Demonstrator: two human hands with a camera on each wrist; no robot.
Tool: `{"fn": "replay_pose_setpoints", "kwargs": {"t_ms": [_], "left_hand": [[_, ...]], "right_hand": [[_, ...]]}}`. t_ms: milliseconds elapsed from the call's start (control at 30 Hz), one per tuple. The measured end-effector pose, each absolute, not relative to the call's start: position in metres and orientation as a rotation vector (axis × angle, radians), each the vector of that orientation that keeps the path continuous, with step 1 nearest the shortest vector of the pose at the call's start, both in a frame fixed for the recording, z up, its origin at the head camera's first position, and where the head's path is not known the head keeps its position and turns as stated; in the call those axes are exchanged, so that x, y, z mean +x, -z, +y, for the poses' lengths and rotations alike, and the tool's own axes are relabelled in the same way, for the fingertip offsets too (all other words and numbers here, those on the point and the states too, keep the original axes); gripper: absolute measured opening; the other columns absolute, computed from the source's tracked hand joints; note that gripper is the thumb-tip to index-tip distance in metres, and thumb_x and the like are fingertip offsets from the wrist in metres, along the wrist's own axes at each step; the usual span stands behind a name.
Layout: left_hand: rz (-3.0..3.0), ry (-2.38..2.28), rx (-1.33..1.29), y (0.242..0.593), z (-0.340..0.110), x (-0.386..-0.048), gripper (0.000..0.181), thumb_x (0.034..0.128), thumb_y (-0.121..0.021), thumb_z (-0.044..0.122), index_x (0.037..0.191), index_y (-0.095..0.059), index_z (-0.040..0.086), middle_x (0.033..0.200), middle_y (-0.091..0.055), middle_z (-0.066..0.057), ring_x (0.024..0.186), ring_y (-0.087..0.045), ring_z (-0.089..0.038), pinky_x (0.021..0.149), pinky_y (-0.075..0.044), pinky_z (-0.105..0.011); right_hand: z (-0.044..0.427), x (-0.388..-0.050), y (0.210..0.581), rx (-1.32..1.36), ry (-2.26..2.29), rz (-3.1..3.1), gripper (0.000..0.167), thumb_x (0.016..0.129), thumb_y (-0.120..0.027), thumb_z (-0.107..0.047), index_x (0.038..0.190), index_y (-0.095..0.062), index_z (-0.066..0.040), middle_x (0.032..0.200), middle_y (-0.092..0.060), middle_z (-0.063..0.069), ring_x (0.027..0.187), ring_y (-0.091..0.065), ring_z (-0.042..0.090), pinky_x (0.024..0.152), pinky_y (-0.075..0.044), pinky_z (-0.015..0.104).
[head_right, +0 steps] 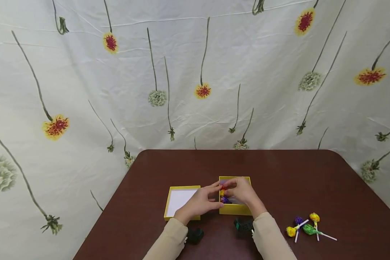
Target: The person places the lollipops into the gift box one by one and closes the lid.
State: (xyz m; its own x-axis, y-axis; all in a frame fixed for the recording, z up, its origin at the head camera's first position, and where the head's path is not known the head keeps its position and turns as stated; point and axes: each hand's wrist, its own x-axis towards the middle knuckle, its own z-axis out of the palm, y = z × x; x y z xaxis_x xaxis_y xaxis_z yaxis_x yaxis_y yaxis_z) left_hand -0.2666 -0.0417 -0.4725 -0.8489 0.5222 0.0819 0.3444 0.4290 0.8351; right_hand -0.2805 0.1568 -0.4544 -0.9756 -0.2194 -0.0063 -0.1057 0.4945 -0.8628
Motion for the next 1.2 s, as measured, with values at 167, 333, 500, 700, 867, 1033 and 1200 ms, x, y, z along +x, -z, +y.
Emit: {"fn": "replay_pose_setpoints", "kwargs": {"t_ms": [167, 333, 500, 700, 867, 1033, 1200], "left_hand": [[2.482, -1.398, 0.756, 0.473, -0.041, -0.267, 0.067, 0.0906, -0.076, 0.028, 0.149, -0.048, 0.010, 0.163, -0.035, 0.001, 0.135, -0.055, -0.027, 0.095, -0.058, -0.031], [2.488, -1.400, 0.729, 0.473, -0.040, -0.269, 0.068, 0.0896, -0.077, 0.028, 0.148, -0.049, 0.008, 0.162, -0.036, 0.002, 0.135, -0.055, -0.026, 0.095, -0.057, -0.030], [2.494, -1.392, 0.713, 0.473, -0.039, -0.269, 0.069, 0.0893, -0.077, 0.027, 0.149, -0.049, 0.008, 0.163, -0.035, 0.001, 0.139, -0.050, -0.026, 0.096, -0.057, -0.030], [2.485, -1.394, 0.707, 0.474, -0.039, -0.268, 0.069, 0.0895, -0.077, 0.027, 0.149, -0.048, 0.009, 0.163, -0.034, 0.002, 0.142, -0.047, -0.027, 0.097, -0.056, -0.030], [2.489, -1.399, 0.725, 0.472, -0.040, -0.268, 0.069, 0.0894, -0.077, 0.026, 0.149, -0.047, 0.008, 0.163, -0.035, 0.001, 0.142, -0.046, -0.027, 0.096, -0.057, -0.031], [2.488, -1.399, 0.738, 0.472, -0.039, -0.267, 0.069, 0.0894, -0.077, 0.025, 0.149, -0.047, 0.006, 0.163, -0.035, 0.000, 0.141, -0.048, -0.028, 0.096, -0.057, -0.030], [2.485, -1.400, 0.725, 0.472, -0.038, -0.266, 0.069, 0.0895, -0.077, 0.025, 0.149, -0.048, 0.007, 0.163, -0.036, 0.000, 0.141, -0.048, -0.028, 0.096, -0.057, -0.031]], "right_hand": [[0.159, -0.278, 0.450, -0.245, 1.449, 2.690, 0.018, 0.089, -0.071, 0.001, 0.107, -0.075, 0.002, 0.110, -0.073, 0.019, 0.095, -0.071, 0.028, 0.081, -0.063, 0.040], [0.170, -0.270, 0.435, -0.267, 1.380, 2.786, 0.020, 0.091, -0.072, -0.006, 0.110, -0.076, -0.001, 0.113, -0.073, 0.017, 0.102, -0.068, 0.031, 0.087, -0.061, 0.045], [0.197, -0.252, 0.412, -0.331, 1.334, 2.837, 0.023, 0.092, -0.071, -0.011, 0.113, -0.075, -0.002, 0.115, -0.073, 0.017, 0.107, -0.066, 0.033, 0.092, -0.059, 0.049], [0.243, -0.226, 0.398, -0.336, 1.294, 2.805, 0.028, 0.093, -0.072, -0.017, 0.115, -0.073, -0.001, 0.116, -0.072, 0.017, 0.104, -0.068, 0.028, 0.080, -0.062, 0.036], [0.283, -0.214, 0.403, -0.375, 1.220, 2.703, 0.034, 0.093, -0.071, -0.020, 0.119, -0.070, 0.003, 0.119, -0.070, 0.021, 0.094, -0.070, 0.014, 0.075, -0.061, 0.033], [0.315, -0.209, 0.418, -0.492, 1.196, 2.486, 0.036, 0.092, -0.071, -0.012, 0.119, -0.066, 0.012, 0.115, -0.069, 0.027, 0.088, -0.069, 0.002, 0.073, -0.061, 0.030], [0.330, -0.204, 0.434, -0.523, 1.139, 2.404, 0.036, 0.089, -0.072, -0.008, 0.118, -0.065, 0.012, 0.115, -0.068, 0.026, 0.092, -0.068, 0.005, 0.076, -0.061, 0.035]]}}
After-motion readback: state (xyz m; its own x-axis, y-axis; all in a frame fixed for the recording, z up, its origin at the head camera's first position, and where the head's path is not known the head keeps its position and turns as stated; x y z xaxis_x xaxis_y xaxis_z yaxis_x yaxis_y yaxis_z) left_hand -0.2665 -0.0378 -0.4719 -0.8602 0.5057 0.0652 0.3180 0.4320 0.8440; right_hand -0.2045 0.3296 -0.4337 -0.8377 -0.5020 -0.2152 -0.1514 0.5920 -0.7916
